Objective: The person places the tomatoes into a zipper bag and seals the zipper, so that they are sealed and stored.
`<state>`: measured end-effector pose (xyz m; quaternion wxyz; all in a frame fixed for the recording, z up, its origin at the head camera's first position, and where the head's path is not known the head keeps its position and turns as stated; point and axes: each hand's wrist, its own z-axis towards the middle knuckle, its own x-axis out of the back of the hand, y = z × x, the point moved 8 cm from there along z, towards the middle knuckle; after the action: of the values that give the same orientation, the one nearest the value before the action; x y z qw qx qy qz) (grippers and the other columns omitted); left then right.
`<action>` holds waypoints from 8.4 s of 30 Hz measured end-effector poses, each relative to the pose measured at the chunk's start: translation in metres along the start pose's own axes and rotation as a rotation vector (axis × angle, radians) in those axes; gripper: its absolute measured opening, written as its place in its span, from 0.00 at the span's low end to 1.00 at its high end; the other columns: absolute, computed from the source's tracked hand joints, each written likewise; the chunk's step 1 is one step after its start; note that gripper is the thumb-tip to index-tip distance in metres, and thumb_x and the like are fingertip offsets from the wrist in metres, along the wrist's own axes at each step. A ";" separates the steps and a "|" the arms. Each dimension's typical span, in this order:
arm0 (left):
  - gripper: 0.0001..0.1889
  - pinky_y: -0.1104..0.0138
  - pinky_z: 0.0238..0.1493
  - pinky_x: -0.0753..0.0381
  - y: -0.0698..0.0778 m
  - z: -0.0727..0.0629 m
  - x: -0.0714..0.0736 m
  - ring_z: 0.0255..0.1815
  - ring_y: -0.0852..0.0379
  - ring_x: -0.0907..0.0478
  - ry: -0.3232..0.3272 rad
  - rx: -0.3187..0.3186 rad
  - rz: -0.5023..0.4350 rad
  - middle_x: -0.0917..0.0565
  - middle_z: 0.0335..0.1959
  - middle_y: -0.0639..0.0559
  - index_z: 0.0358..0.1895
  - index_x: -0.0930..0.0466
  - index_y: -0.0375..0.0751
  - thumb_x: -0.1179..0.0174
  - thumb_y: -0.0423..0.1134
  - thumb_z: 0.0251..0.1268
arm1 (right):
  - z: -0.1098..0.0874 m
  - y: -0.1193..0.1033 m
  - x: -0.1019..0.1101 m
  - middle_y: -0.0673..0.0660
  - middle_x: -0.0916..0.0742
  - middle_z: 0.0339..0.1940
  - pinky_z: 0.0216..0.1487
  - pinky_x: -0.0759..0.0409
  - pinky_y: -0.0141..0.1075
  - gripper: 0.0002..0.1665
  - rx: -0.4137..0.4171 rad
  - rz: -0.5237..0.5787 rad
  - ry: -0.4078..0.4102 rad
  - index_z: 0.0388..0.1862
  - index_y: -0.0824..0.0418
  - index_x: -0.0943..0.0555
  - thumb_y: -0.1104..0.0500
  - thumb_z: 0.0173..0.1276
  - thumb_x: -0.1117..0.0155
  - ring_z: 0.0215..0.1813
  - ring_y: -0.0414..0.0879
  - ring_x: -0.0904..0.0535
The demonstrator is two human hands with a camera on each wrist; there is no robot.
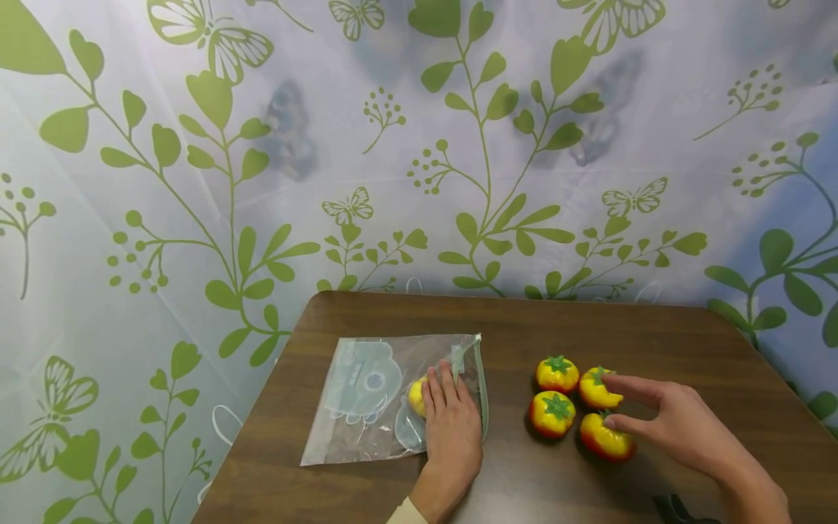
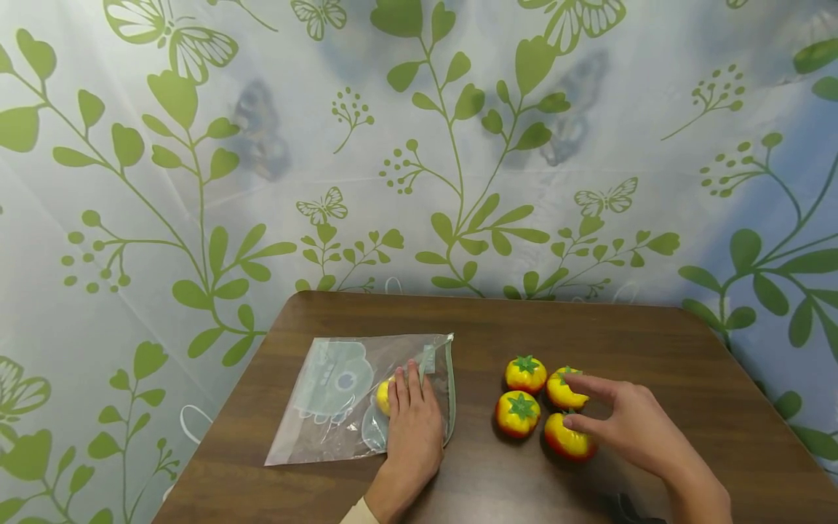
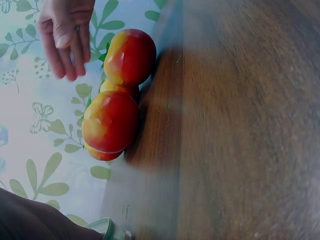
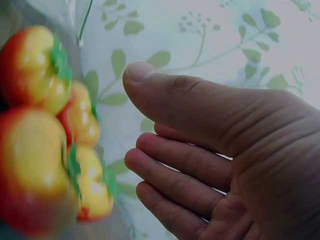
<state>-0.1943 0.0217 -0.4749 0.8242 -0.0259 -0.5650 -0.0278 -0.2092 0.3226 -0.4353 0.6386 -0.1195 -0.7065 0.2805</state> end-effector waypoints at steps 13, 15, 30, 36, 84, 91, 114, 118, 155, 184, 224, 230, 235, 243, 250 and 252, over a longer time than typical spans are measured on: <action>0.46 0.44 0.82 0.30 0.000 0.001 -0.004 0.83 0.30 0.32 -0.055 0.001 -0.007 0.32 0.83 0.30 0.76 0.25 0.30 0.17 0.39 0.51 | -0.022 0.054 -0.004 0.74 0.14 0.69 0.56 0.14 0.64 0.44 -0.122 -0.063 -0.021 0.73 0.65 0.18 0.37 0.69 0.22 0.66 0.74 0.16; 0.46 0.44 0.82 0.30 0.000 0.001 -0.004 0.83 0.30 0.32 -0.055 0.002 -0.005 0.32 0.83 0.30 0.76 0.25 0.31 0.17 0.39 0.51 | -0.023 0.061 -0.011 0.73 0.15 0.69 0.56 0.12 0.58 0.44 -0.141 -0.030 -0.052 0.74 0.66 0.19 0.38 0.71 0.22 0.67 0.72 0.15; 0.47 0.45 0.81 0.30 0.001 -0.001 -0.002 0.83 0.30 0.31 -0.056 0.001 0.000 0.31 0.83 0.31 0.75 0.24 0.31 0.16 0.40 0.49 | -0.023 0.083 -0.045 0.72 0.16 0.72 0.49 0.12 0.30 0.41 -0.150 0.140 -0.132 0.77 0.69 0.23 0.43 0.77 0.27 0.62 0.46 0.10; 0.46 0.45 0.81 0.30 0.001 -0.001 -0.004 0.83 0.30 0.32 -0.054 -0.003 0.004 0.31 0.83 0.31 0.75 0.24 0.31 0.17 0.40 0.50 | -0.024 0.083 -0.051 0.77 0.19 0.73 0.53 0.09 0.41 0.43 -0.171 0.186 -0.148 0.79 0.71 0.26 0.45 0.78 0.27 0.68 0.69 0.15; 0.47 0.44 0.83 0.33 -0.001 0.001 -0.009 0.85 0.30 0.35 -0.111 0.008 0.010 0.33 0.85 0.32 0.78 0.25 0.33 0.17 0.43 0.53 | 0.018 -0.041 -0.015 0.62 0.10 0.67 0.54 0.08 0.41 0.35 0.146 0.105 0.041 0.70 0.53 0.14 0.44 0.67 0.18 0.63 0.55 0.11; 0.45 0.45 0.83 0.32 0.000 0.000 -0.008 0.84 0.31 0.33 -0.097 0.003 0.019 0.33 0.84 0.32 0.77 0.24 0.34 0.18 0.43 0.54 | 0.029 -0.057 -0.022 0.62 0.09 0.65 0.57 0.09 0.47 0.35 0.211 0.128 0.064 0.70 0.57 0.14 0.46 0.68 0.18 0.63 0.60 0.10; 0.44 0.44 0.85 0.35 0.001 0.000 -0.012 0.86 0.30 0.37 -0.149 0.004 0.001 0.36 0.86 0.32 0.78 0.25 0.35 0.18 0.42 0.58 | 0.084 -0.100 -0.080 0.60 0.10 0.67 0.65 0.15 0.59 0.34 0.322 0.147 -0.080 0.71 0.61 0.16 0.52 0.69 0.18 0.65 0.60 0.11; 0.44 0.45 0.84 0.34 0.000 0.000 -0.011 0.86 0.30 0.36 -0.131 0.009 0.001 0.35 0.86 0.32 0.77 0.24 0.34 0.18 0.42 0.56 | 0.092 -0.108 -0.092 0.60 0.09 0.66 0.65 0.14 0.58 0.34 0.335 0.112 -0.121 0.70 0.62 0.15 0.51 0.69 0.18 0.65 0.59 0.10; 0.36 0.45 0.82 0.31 -0.006 0.002 -0.008 0.85 0.32 0.34 -0.050 0.012 0.036 0.33 0.84 0.32 0.78 0.27 0.31 0.28 0.40 0.70 | 0.116 -0.148 -0.155 0.62 0.08 0.61 0.66 0.15 0.59 0.31 0.396 0.169 -0.059 0.65 0.66 0.13 0.59 0.63 0.16 0.62 0.60 0.09; 0.35 0.42 0.83 0.33 -0.010 0.003 -0.010 0.85 0.30 0.35 -0.101 0.028 0.026 0.34 0.85 0.31 0.76 0.21 0.37 0.24 0.39 0.66 | 0.081 -0.125 -0.087 0.59 0.09 0.66 0.69 0.18 0.60 0.35 0.309 0.204 -0.085 0.72 0.61 0.16 0.52 0.69 0.18 0.68 0.58 0.12; 0.43 0.41 0.83 0.34 -0.011 0.005 -0.011 0.86 0.30 0.37 -0.107 0.031 -0.030 0.34 0.85 0.31 0.75 0.22 0.36 0.16 0.36 0.52 | 0.014 0.070 0.013 0.67 0.14 0.72 0.43 0.19 0.26 0.45 -0.098 0.005 0.098 0.77 0.60 0.20 0.36 0.70 0.21 0.53 0.11 0.28; 0.45 0.42 0.83 0.33 -0.011 0.005 -0.012 0.86 0.30 0.36 -0.104 0.031 -0.025 0.33 0.84 0.31 0.75 0.21 0.36 0.14 0.37 0.48 | 0.025 0.081 -0.001 0.72 0.18 0.75 0.45 0.17 0.24 0.48 -0.096 0.115 0.035 0.80 0.67 0.25 0.40 0.72 0.22 0.53 0.08 0.31; 0.45 0.41 0.83 0.32 -0.011 0.006 -0.012 0.85 0.30 0.36 -0.096 0.034 -0.041 0.32 0.84 0.31 0.74 0.21 0.35 0.14 0.35 0.48 | 0.034 0.083 -0.013 0.75 0.22 0.78 0.48 0.15 0.25 0.47 -0.056 0.223 -0.019 0.82 0.70 0.30 0.48 0.75 0.23 0.57 0.13 0.26; 0.47 0.41 0.83 0.33 -0.010 0.005 -0.009 0.86 0.30 0.36 -0.108 0.037 -0.042 0.33 0.84 0.31 0.74 0.21 0.35 0.13 0.36 0.45 | 0.038 0.088 -0.027 0.76 0.26 0.80 0.50 0.15 0.25 0.48 -0.050 0.298 -0.065 0.84 0.71 0.33 0.51 0.76 0.24 0.58 0.12 0.28; 0.46 0.42 0.83 0.33 -0.011 0.005 -0.008 0.85 0.30 0.36 -0.107 0.031 -0.031 0.33 0.84 0.31 0.75 0.21 0.35 0.13 0.37 0.46 | 0.039 0.091 -0.026 0.74 0.21 0.77 0.49 0.16 0.24 0.45 -0.087 0.272 -0.017 0.81 0.70 0.28 0.47 0.75 0.23 0.56 0.15 0.24; 0.45 0.42 0.83 0.32 -0.011 0.005 -0.008 0.85 0.30 0.35 -0.100 0.030 -0.030 0.32 0.84 0.31 0.74 0.21 0.35 0.14 0.37 0.47 | 0.039 0.092 -0.025 0.74 0.20 0.76 0.48 0.16 0.24 0.45 -0.088 0.256 -0.012 0.80 0.70 0.27 0.47 0.75 0.23 0.55 0.15 0.23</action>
<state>-0.2026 0.0116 -0.4801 0.7946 -0.0066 -0.6064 -0.0301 -0.2603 0.3749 -0.5077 0.5874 -0.2350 -0.7010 0.3291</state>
